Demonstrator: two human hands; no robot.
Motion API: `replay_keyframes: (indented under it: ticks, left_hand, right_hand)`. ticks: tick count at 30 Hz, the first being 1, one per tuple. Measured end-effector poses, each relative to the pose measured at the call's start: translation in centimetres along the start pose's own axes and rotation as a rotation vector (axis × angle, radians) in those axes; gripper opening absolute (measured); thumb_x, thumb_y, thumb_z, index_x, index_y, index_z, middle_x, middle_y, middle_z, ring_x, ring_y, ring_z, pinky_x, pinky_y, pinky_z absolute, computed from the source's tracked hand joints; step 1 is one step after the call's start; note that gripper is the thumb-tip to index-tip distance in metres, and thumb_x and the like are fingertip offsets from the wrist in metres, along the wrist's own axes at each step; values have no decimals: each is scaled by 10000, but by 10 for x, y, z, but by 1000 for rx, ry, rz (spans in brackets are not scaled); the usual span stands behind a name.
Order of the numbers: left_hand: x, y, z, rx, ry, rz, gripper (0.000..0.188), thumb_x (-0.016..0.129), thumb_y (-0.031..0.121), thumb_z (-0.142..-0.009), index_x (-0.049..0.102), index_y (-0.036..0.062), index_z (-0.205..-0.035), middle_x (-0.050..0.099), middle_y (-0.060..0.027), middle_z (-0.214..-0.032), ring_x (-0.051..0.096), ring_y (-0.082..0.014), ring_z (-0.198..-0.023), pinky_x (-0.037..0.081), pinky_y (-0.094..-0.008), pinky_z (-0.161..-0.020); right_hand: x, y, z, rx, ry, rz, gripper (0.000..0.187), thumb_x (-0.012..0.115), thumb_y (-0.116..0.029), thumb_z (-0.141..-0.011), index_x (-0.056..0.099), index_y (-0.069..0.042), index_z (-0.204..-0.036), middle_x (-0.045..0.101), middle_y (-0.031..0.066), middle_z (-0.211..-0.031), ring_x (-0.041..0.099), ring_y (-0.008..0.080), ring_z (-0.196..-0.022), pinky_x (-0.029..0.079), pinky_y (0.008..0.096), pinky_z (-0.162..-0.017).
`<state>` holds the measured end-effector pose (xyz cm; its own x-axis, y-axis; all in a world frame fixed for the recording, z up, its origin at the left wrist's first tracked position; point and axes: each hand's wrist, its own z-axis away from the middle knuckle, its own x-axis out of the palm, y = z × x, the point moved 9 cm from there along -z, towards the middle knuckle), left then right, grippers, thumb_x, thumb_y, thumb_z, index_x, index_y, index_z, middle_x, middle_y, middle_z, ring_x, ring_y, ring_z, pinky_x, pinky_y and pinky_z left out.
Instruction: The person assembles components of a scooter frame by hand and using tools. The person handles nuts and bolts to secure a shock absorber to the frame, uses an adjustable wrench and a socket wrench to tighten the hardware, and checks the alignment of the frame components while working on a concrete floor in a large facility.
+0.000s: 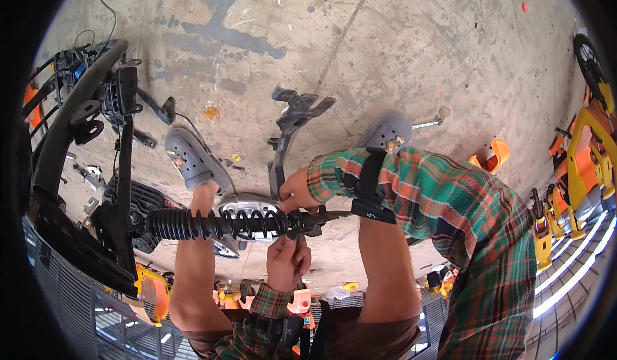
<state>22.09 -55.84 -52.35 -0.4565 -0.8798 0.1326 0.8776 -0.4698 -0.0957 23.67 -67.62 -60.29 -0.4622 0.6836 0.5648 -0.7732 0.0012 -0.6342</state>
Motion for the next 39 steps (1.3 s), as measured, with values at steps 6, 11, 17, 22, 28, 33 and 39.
replay_keyframes:
  ticks: [6,11,17,22,28,33,39]
  left_hand:
    - [1,-4,1,-73,75,-139,214,446,222,-955,465,11,-984,506,-54,-703,463,-107,-429,303,-209,-325]
    - [-2,26,5,301,278,-354,120,534,62,-889,481,-9,-969,523,-19,-678,455,-56,-434,350,-210,-355]
    - [2,17,6,209,203,-269,216,465,199,-948,490,-6,-887,458,-6,-597,441,-67,-426,303,-214,-344]
    - [3,7,4,70,95,-101,331,406,312,-971,490,13,-857,427,-7,-587,415,-89,-400,242,-211,-321]
    - [10,-25,9,-168,-231,290,325,409,321,-963,499,12,-916,429,-41,-634,417,-146,-391,250,-227,-311]
    - [-16,-24,28,-143,-78,184,249,427,247,-941,495,19,-869,482,-81,-649,459,-171,-428,296,-244,-325]
    - [-7,14,89,-109,-146,-260,199,455,178,-929,523,-4,-888,520,-78,-650,511,-154,-481,379,-244,-382]
  right_hand:
    - [4,-5,-18,-133,-115,-18,300,501,-316,-893,560,-49,-1017,623,78,-783,593,183,-782,449,344,-693]
    - [4,0,-18,21,-133,-9,306,532,-302,-872,554,-42,-1031,620,87,-786,591,193,-744,446,335,-696]
    - [1,-2,-27,7,-134,-20,301,524,-284,-863,545,-39,-1036,614,96,-806,599,188,-683,471,335,-665]
    - [19,23,-36,207,-208,88,276,473,-285,-851,590,-82,-996,631,100,-849,620,202,-760,487,334,-722]
    - [-90,38,26,26,487,162,252,519,-290,-841,652,-76,-862,647,91,-823,609,226,-803,471,357,-729]
    - [-98,67,112,-61,926,-700,294,491,-288,-912,613,-48,-795,442,-10,-495,389,58,-414,299,230,-391]
    - [62,47,171,85,1133,-1164,340,501,-338,-917,648,-40,-844,450,-40,-522,382,46,-431,271,209,-387]
